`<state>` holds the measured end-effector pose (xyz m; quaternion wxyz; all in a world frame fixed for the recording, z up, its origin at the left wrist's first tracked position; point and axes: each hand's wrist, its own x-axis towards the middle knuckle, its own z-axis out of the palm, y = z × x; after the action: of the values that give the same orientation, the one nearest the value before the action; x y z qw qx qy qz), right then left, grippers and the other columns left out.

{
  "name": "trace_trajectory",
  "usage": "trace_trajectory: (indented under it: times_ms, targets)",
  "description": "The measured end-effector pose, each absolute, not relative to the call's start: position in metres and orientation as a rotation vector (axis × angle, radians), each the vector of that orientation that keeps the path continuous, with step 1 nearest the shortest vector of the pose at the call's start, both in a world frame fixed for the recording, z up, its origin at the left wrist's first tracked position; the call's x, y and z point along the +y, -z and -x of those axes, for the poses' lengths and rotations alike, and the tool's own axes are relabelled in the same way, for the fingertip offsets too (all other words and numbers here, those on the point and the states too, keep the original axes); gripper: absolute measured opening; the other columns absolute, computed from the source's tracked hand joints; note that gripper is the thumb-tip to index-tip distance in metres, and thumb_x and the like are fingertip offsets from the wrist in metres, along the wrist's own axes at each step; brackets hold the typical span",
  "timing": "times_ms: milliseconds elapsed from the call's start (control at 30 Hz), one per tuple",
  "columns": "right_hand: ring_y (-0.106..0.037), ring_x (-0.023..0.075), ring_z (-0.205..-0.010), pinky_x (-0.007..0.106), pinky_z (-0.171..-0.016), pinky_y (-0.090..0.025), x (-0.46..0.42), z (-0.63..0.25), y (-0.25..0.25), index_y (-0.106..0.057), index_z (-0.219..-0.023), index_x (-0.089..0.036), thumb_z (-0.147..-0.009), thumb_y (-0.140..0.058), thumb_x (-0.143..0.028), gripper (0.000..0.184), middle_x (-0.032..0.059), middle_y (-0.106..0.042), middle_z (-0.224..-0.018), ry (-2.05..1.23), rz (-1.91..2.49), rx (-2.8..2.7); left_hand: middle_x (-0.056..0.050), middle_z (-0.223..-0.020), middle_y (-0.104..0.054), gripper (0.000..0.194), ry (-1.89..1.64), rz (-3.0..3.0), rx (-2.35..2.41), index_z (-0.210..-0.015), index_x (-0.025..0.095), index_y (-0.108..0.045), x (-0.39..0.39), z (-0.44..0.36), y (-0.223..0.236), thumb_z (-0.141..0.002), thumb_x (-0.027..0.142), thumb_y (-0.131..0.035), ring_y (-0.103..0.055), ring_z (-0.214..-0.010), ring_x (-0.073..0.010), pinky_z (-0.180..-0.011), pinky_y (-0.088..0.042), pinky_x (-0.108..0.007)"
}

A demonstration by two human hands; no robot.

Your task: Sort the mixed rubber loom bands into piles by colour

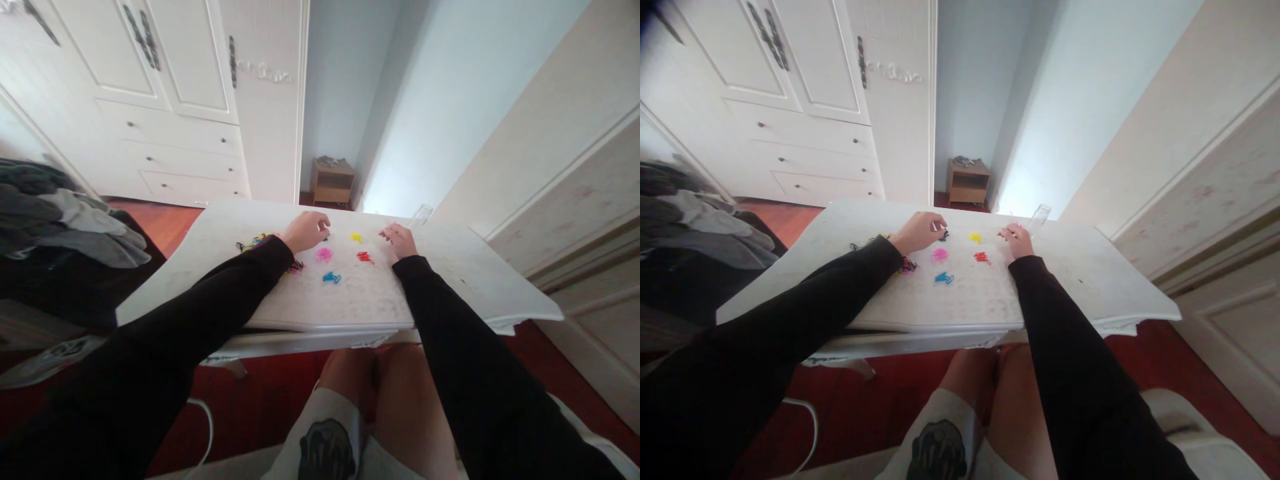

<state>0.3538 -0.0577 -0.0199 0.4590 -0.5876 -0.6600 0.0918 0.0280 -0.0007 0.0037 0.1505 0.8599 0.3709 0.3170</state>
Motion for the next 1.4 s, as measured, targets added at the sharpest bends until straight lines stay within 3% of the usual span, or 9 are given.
trace_trajectory:
  times_ms: [133,367,667,1400]
  targets:
    - [-0.058,0.0201,-0.066,0.036,-0.064,-0.048,-0.058,-0.352,0.021,-0.071,-0.070,-0.023,-0.087,-0.058,-0.054,0.037,0.0046,-0.069,-0.072,-0.169,1.441,-1.614,-0.007,-0.095,-0.082,0.028,-0.875,-2.493,1.061,-0.108,0.015,-0.081,-0.010,-0.024,-0.014,-0.084,0.015,-0.067,-0.070,-0.080,-0.0202,-0.079,-0.053,-0.033]
    - [-0.060,0.0224,-0.068,0.040,-0.071,-0.049,-0.058,-0.347,0.021,-0.068,-0.065,-0.024,-0.084,-0.062,-0.053,0.035,0.0043,-0.068,-0.070,-0.039,1.436,-1.657,-0.007,-0.078,-0.078,0.014,-0.880,-2.460,0.854,-0.084,0.013,-0.082,-0.003,0.008,-0.037,-0.081,0.012,-0.068,-0.070,-0.074,-0.0182,-0.071,-0.051,-0.029]
    - [-0.061,0.0244,-0.073,0.040,-0.071,-0.048,-0.054,-0.351,0.027,-0.064,-0.063,-0.025,-0.085,-0.059,-0.048,0.033,0.0053,-0.068,-0.069,0.054,1.472,-1.667,-0.002,-0.064,-0.070,0.015,-0.850,-2.540,0.827,-0.079,0.013,-0.082,0.020,0.055,-0.023,-0.076,0.012,-0.067,-0.061,-0.061,-0.0130,-0.064,-0.045,-0.025]
    - [-0.059,0.0255,-0.075,0.042,-0.080,-0.050,-0.053,-0.350,0.028,-0.056,-0.058,-0.027,-0.086,-0.059,-0.044,0.033,0.0035,-0.061,-0.062,0.124,1.506,-1.711,-0.006,-0.074,-0.075,0.018,-0.987,-2.621,0.913,-0.087,0.012,-0.084,0.021,0.045,-0.014,-0.082,0.013,-0.066,-0.066,-0.067,-0.0161,-0.068,-0.048,-0.028]
